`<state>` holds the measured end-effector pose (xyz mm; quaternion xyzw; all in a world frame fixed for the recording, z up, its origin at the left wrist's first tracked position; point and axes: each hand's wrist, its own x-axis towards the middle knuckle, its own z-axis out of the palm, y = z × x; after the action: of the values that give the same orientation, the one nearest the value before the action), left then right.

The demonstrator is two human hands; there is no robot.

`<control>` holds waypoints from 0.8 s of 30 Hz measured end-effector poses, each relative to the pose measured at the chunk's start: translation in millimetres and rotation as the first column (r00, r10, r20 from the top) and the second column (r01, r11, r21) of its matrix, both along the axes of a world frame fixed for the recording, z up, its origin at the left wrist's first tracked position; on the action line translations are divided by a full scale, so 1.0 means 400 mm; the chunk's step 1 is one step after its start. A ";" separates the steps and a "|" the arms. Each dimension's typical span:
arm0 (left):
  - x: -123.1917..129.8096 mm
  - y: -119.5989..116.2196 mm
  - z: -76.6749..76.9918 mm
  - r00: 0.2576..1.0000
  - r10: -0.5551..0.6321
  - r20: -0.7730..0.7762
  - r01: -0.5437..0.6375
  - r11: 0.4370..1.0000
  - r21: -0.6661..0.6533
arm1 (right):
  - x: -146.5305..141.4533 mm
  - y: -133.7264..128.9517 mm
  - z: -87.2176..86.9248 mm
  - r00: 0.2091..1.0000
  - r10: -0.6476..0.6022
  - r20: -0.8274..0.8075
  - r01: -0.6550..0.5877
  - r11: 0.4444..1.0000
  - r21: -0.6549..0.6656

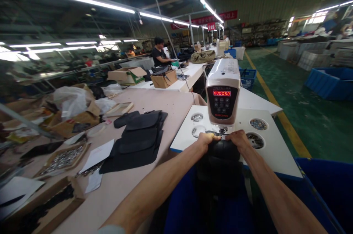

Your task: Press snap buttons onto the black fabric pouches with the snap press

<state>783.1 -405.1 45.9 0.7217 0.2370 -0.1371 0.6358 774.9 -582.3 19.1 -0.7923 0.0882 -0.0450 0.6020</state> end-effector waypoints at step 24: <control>0.013 0.013 -0.004 0.990 -0.059 -0.127 0.041 0.990 -0.137 | -0.006 0.011 0.034 0.994 -0.031 -0.104 0.043 0.992 0.118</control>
<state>788.2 -399.8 44.1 0.6726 0.2500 -0.2155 0.6623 772.4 -577.9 32.6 -0.7542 0.1361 -0.0104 0.6423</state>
